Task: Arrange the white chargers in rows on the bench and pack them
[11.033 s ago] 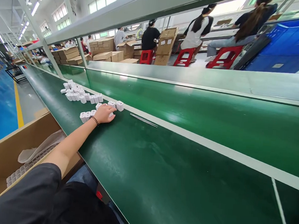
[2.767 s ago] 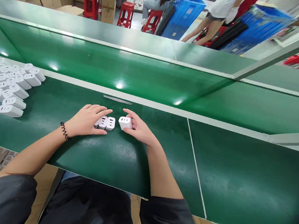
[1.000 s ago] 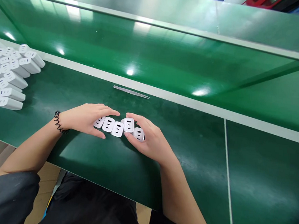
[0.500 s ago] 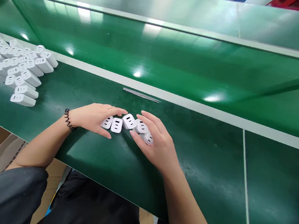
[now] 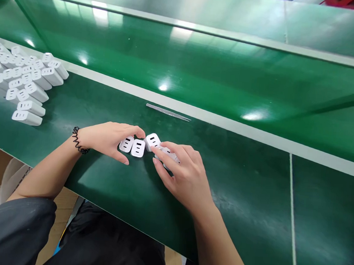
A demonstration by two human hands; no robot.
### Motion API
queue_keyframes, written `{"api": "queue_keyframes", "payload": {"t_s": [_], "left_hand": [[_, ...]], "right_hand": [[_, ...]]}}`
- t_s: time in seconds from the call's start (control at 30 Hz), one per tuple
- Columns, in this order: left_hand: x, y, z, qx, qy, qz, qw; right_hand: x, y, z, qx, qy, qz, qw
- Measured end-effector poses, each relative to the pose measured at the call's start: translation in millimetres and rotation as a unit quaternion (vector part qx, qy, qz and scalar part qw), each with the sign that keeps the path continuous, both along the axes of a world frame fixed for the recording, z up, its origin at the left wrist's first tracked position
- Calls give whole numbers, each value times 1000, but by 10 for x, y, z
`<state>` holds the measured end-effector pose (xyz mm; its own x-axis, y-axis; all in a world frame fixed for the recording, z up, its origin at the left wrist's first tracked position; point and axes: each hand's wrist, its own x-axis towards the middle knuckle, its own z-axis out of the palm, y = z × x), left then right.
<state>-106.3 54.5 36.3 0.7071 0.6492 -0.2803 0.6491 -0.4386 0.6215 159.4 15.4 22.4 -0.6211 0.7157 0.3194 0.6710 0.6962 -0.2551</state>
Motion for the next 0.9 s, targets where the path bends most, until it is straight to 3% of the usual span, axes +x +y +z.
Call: {"api": "queue_keyframes", "payload": {"t_s": [0.17,0.37,0.6,0.9], "left_hand": [[25,6,2,-2,16,-7,1000],[98,-3,7,-10,39,-20,999],[63,-16,12,7,74,0,997],[344,-138,-107,53,38,-36,997]], "right_hand": [[-15,-3,-27,-17,-41,-38,998],[183,72,72,-141,6,-19,990],[425,122,222,-256,-47,-99,960],[179,67,97,-285,3,15,958]]}}
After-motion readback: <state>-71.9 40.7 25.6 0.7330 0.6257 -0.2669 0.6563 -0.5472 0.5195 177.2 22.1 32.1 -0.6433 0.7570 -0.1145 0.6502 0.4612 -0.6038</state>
